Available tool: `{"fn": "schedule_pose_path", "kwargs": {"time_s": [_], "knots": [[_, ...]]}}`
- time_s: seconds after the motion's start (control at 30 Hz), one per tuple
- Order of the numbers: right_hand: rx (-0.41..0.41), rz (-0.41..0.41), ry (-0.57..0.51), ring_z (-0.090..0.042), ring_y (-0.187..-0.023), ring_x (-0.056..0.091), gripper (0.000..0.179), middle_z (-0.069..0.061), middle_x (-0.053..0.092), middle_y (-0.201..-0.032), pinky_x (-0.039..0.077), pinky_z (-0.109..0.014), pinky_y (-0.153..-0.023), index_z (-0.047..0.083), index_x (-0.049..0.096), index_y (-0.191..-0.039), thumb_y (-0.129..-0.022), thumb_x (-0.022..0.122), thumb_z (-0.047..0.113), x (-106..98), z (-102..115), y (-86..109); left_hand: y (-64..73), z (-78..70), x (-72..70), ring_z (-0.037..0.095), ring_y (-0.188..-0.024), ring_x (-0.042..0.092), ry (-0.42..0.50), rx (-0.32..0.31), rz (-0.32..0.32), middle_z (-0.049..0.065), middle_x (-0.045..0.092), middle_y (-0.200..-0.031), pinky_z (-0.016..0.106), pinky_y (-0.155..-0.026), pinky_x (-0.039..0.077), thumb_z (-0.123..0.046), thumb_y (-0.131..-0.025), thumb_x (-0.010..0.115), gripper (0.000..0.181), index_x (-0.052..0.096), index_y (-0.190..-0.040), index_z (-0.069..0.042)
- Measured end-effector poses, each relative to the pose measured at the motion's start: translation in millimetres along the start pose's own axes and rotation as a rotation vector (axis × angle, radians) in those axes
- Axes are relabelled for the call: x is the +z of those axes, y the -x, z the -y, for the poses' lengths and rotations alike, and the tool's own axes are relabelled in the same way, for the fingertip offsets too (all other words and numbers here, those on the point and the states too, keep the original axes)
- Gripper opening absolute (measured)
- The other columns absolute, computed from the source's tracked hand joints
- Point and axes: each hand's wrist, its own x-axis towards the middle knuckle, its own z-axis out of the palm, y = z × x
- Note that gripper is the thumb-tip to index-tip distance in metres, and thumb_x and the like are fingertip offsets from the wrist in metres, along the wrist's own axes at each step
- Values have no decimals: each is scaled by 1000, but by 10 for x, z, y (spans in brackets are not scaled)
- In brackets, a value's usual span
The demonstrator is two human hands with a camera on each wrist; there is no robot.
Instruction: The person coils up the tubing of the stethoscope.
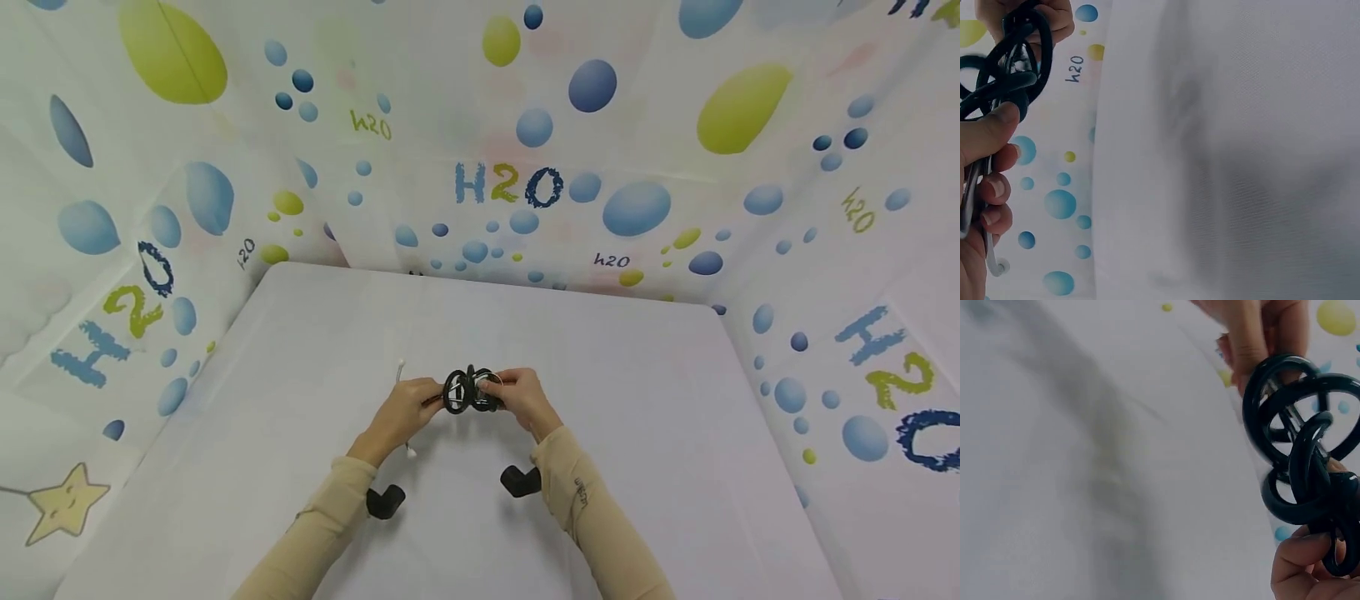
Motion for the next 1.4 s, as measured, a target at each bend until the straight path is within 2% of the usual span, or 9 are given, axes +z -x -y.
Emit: {"fn": "schedule_pose_path", "kwargs": {"time_s": [0.13, 0.27, 0.4, 0.53, 0.7, 0.9, 1.1, 1.23, 1.4], "knots": [[-2, -25, 52, -10, -69, 61, 22, -10, 63, -86, 53, -25, -64, -14, 61, -98, -85, 68, 2, -3, -9, -9, -22, -12, 1, 9, -63, 56, -26, 18, 4, -1, 64, -71, 21, -58, 46, -4, -78, 73, 3, 71, -79, -6], [-23, -95, 118, -8, -62, 55, 20, -3, 60, -75, 47, -22, -55, -7, 62, -92, -81, 73, 5, -20, -28, -12, -17, -39, -8, 8, -62, 52, 8, -3, 16, -1, 63, -69, 21, -57, 45, -4, -80, 73, 4, 71, -77, -6], [-55, -107, 144, -8, -59, 53, 21, -1, 57, -68, 46, -22, -53, -6, 61, -90, -79, 75, 6, -26, -60, -10, 4, -44, -6, 8, -62, 51, 33, -15, 19, -1, 63, -69, 21, -57, 45, -4, -79, 73, 5, 70, -75, -6], [-85, -100, 56, -10, -66, 61, 28, -4, 62, -76, 52, -25, -60, -9, 61, -100, -81, 73, 8, -7, -95, -12, 0, -21, -16, 9, -61, 51, 26, -30, 15, -1, 62, -68, 23, -58, 45, -4, -78, 73, 7, 69, -73, -7], [-55, -66, -116, -12, -73, 64, 33, -6, 66, -84, 53, -27, -65, -8, 55, -111, -85, 69, 6, 14, -137, -4, 0, 6, -42, 8, -59, 48, -7, -44, 21, -1, 60, -65, 23, -56, 44, -3, -78, 73, 8, 68, -73, -7], [-69, -49, -146, -13, -74, 63, 33, -15, 67, -92, 53, -27, -67, -12, 53, -116, -86, 63, -3, -30, -198, -52, -21, 93, 25, 10, -57, 52, -27, -94, 2, 0, 62, -64, 29, -61, 45, -2, -76, 74, 6, 70, -75, -7], [-76, -85, -55, -17, -82, 66, 37, -28, 63, -109, 54, -30, -74, -12, 55, -120, -85, 64, -4, -30, -340, -144, -21, 254, 250, 20, -78, 67, -75, -185, 37, 7, 72, -84, 43, -76, 47, -1, -76, 73, 19, 73, -95, -5], [-83, -110, -32, -19, -87, 65, 39, -32, 59, -114, 54, -31, -76, -14, 53, -122, -85, 62, -5, -15, -427, -187, -19, 323, 368, 25, -89, 67, -78, -211, 68, 11, 71, -96, 47, -80, 43, 0, -78, 68, 32, 68, -110, -2], [-119, -104, 5, -26, -95, 62, 39, -34, 57, -114, 53, -33, -79, -17, 51, -121, -85, 61, -6, -10, -529, -213, -4, 347, 423, 29, -94, 65, -106, -261, 147, 15, 69, -100, 47, -87, 40, 1, -82, 63, 40, 60, -122, 1]]}}
